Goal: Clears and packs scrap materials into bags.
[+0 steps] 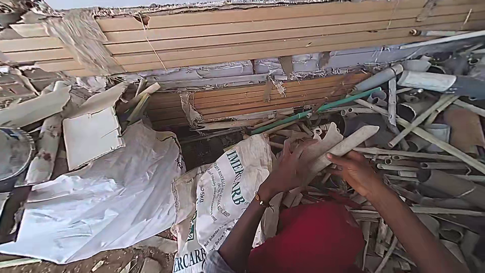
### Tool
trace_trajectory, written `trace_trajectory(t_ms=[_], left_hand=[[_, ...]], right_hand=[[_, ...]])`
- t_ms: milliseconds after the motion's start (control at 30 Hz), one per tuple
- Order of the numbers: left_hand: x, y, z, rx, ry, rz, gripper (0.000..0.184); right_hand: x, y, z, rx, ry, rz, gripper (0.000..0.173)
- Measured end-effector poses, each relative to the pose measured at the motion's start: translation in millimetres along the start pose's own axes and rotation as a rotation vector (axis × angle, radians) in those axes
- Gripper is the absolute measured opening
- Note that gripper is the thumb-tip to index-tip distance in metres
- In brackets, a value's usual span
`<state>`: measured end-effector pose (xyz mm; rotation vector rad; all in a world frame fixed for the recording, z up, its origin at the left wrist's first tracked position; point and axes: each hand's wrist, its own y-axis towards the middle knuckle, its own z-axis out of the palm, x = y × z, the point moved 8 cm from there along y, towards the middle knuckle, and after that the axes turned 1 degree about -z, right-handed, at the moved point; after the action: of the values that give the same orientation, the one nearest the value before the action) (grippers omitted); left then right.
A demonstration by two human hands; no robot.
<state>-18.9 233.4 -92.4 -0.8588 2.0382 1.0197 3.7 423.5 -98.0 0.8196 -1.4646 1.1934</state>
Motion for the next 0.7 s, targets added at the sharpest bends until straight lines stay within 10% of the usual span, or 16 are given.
trace_trajectory(t_ms=[133,233,300,400,533,700], left_hand=[[74.0,-35.1,-30.9,-0.041,0.538,-0.505,0.093],[105.8,-66.3,-28.8,0.148,0.486,-0.750,0.115],[109.0,-80.6,-24.1,0.210,0.486,-0.822,0.097],[99.0,-82.2,-45.0,0.109,0.526,-0.791,0.053],[89.5,-83.4,-84.7,-0.078,0.544,-0.683,0.043],[94.1,-92.0,-84.8,-0.117,0.524,-0.609,0.041]], right_hand=[[-4.5,16.7,-36.6,-0.341,0.036,0.062,0.049],[-9.4,27.2,-47.0,-0.497,0.119,0.054,0.058],[-27.1,34.6,-30.3,-0.485,0.186,0.064,0.062],[-79.6,26.1,38.5,-0.129,0.103,0.258,0.059],[-111.5,-9.8,111.5,0.714,-0.300,0.459,0.042],[-85.7,9.3,93.6,0.507,-0.452,0.359,0.031]])
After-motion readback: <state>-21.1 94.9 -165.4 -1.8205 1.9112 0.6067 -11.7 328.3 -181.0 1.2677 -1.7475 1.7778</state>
